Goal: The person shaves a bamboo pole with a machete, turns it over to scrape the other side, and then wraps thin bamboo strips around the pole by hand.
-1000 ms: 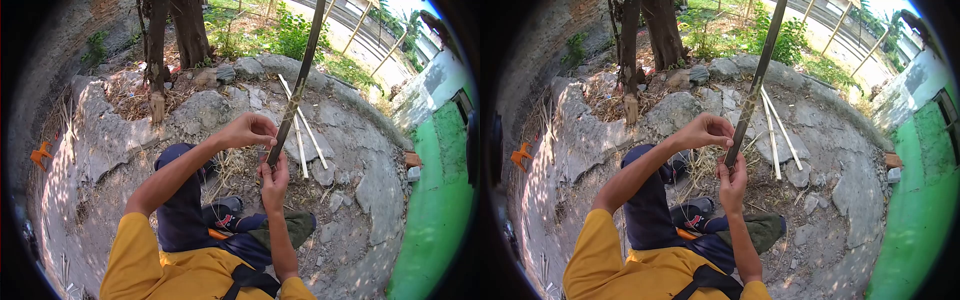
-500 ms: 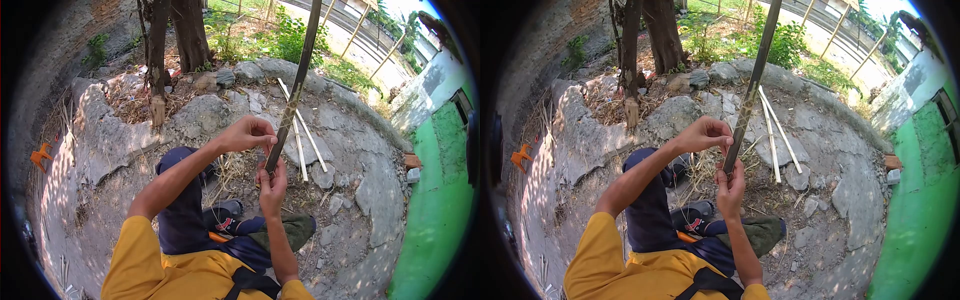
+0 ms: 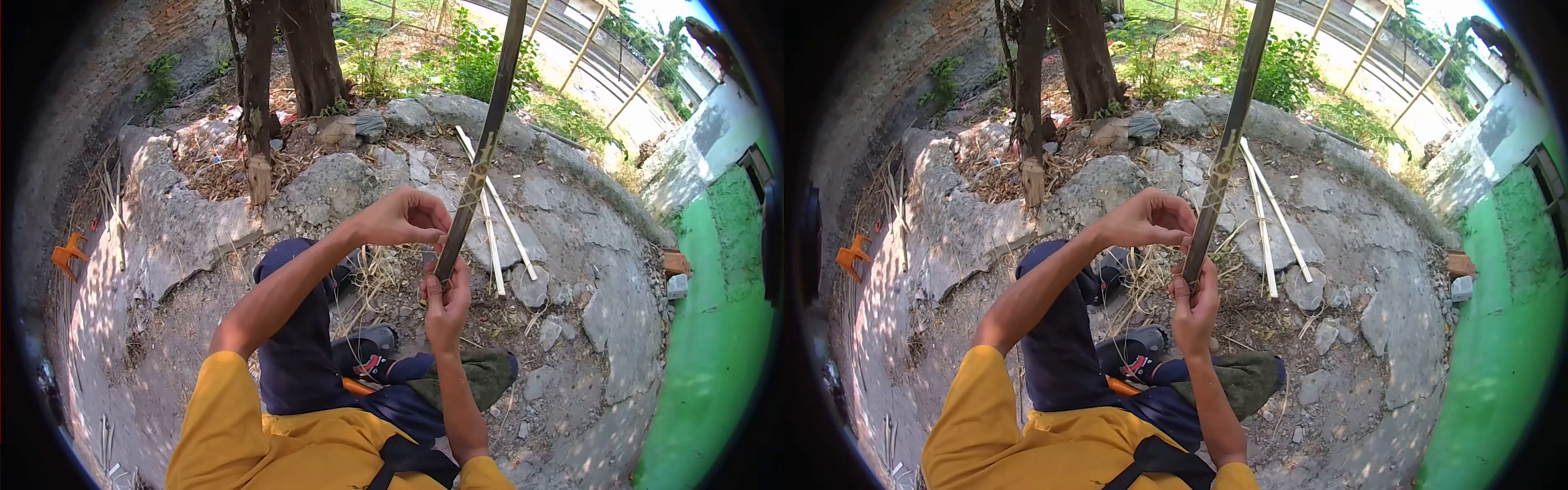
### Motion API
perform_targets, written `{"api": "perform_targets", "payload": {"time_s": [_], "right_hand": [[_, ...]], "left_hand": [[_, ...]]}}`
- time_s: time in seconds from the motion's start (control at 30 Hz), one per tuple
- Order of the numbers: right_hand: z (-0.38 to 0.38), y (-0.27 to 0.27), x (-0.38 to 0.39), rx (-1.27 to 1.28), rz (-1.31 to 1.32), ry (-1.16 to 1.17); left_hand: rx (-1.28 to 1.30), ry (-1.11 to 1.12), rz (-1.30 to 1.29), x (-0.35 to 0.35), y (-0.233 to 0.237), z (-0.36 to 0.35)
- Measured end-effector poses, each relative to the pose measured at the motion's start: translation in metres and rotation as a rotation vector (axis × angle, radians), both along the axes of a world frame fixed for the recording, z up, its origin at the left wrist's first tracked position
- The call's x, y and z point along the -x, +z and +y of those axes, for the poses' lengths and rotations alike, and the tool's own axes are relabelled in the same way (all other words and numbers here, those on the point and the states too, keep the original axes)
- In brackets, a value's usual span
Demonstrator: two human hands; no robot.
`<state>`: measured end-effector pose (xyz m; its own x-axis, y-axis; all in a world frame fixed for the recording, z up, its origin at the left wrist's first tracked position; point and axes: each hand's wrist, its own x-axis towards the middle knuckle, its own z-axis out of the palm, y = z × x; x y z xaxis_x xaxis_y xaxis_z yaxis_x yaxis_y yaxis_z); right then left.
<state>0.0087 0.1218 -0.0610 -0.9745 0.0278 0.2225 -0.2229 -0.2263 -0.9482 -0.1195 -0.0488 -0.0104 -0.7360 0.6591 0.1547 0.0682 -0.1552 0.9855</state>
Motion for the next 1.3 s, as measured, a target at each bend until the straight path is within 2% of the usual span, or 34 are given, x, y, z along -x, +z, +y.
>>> {"api": "perform_targets", "payload": {"time_s": [0.1, 0.17, 0.3, 0.6, 0.83, 0.9, 0.93, 1.0, 1.07, 1.1, 1.17, 1.3], "right_hand": [[0.001, -0.007, -0.002, -0.016, -0.007, -0.001], [-0.001, -0.016, -0.005, -0.015, -0.016, 0.018], [-0.007, -0.035, -0.015, -0.021, -0.024, 0.069], [-0.016, -0.072, -0.048, -0.029, -0.134, 0.147], [-0.012, -0.083, -0.065, -0.079, -0.135, 0.146], [-0.011, -0.081, -0.068, -0.07, -0.14, 0.143], [-0.01, -0.08, -0.067, -0.016, -0.151, 0.151], [-0.004, -0.07, -0.063, 0.036, -0.162, 0.158], [0.012, -0.05, -0.054, 0.481, -0.389, 0.337], [0.02, -0.049, -0.048, 0.479, -0.385, 0.33], [0.036, -0.054, -0.036, 0.924, -0.494, 0.704], [0.045, -0.064, -0.03, 0.965, -0.607, 0.802]], "left_hand": [[-0.027, -0.061, 0.046, 0.002, -0.001, 0.0], [-0.05, 0.172, 0.036, 0.002, -0.001, 0.004], [-0.169, 0.211, -0.055, 0.009, 0.015, 0.002], [0.005, 0.553, -0.139, 0.017, 0.013, -0.009], [-0.095, 0.532, -0.115, 0.02, 0.016, -0.019], [-0.074, 0.503, -0.199, 0.017, 0.02, -0.02], [-0.075, 0.498, -0.201, 0.015, 0.021, -0.02], [0.025, 0.279, -0.263, 0.007, 0.021, -0.02], [-0.004, 0.198, -0.242, 0.003, 0.017, -0.018], [-0.032, 0.12, -0.219, 0.002, 0.015, -0.016], [-0.045, 0.113, -0.157, 0.007, 0.009, -0.015], [-0.025, 0.162, -0.079, 0.005, 0.009, -0.012]]}}
